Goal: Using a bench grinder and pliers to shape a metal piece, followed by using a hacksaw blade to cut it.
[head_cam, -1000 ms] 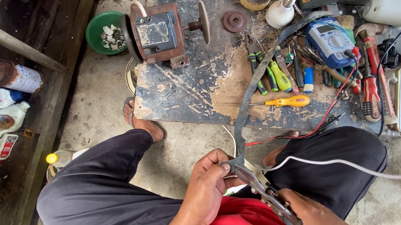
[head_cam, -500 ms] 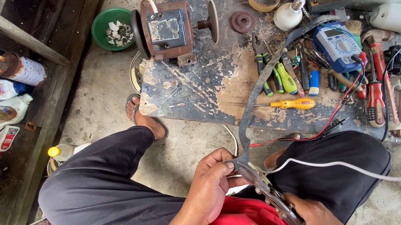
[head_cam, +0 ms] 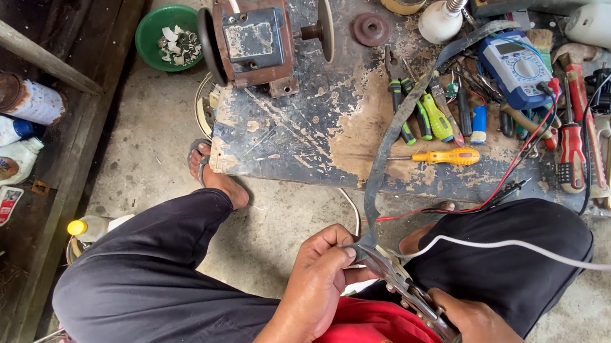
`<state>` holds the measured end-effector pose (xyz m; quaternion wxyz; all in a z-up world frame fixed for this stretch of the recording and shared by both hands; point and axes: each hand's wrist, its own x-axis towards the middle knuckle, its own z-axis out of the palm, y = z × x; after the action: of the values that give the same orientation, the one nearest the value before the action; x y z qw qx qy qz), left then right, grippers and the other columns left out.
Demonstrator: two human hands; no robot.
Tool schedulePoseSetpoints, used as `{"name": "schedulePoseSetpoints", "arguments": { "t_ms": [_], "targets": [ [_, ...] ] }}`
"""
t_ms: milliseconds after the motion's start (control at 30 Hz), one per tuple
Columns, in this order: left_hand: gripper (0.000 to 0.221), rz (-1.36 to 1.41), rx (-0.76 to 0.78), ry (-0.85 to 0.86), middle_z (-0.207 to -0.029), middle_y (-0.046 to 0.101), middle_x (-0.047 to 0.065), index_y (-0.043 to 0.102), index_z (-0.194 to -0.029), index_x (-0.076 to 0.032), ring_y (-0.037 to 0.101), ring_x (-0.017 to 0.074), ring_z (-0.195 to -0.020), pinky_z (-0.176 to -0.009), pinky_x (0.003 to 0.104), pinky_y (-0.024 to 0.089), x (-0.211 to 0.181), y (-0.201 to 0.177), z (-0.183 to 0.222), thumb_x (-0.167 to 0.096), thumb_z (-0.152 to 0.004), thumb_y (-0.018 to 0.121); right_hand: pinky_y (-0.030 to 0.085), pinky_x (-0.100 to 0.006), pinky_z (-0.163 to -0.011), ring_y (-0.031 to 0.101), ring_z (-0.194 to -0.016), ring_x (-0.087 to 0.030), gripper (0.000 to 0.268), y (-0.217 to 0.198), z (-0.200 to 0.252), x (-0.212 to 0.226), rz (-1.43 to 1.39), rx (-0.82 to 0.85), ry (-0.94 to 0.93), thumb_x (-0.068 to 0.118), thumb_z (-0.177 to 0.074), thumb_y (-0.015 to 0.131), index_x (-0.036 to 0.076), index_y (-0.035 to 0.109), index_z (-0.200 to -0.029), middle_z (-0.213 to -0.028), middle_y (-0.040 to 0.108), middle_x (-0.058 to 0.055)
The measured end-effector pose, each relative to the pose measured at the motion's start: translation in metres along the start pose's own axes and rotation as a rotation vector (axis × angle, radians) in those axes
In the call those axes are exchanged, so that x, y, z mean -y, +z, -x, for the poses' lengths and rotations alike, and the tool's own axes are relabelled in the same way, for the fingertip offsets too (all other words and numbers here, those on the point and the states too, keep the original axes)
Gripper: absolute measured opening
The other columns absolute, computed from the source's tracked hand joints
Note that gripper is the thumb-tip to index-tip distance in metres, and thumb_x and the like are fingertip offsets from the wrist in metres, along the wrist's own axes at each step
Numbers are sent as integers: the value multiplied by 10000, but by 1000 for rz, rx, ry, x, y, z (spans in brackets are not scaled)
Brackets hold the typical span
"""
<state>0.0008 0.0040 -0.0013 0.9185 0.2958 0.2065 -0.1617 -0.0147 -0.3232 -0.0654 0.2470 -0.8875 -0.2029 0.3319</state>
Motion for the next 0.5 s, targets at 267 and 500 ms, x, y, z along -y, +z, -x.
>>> {"name": "schedulePoseSetpoints", "arguments": {
  "t_ms": [267,500],
  "targets": [
    [177,-79,-18,-13,-842,662,155,489,-798,-43,735,253,-811,-771,342,622,-4,4,1,86,-920,480,592,-375,-947,745,-1158,-274,896,-6,-3,5,-14,92,25,284,-553,820,116,503,-1375,-1279,731,-87],
    [172,-65,6,2,-864,650,150,472,-814,-39,748,265,-833,-800,353,629,-3,0,-1,103,-910,454,625,-319,-799,797,-877,-243,671,-30,-1,50,52,31,116,248,-556,758,184,600,-1205,-991,802,-39]
  ]
}}
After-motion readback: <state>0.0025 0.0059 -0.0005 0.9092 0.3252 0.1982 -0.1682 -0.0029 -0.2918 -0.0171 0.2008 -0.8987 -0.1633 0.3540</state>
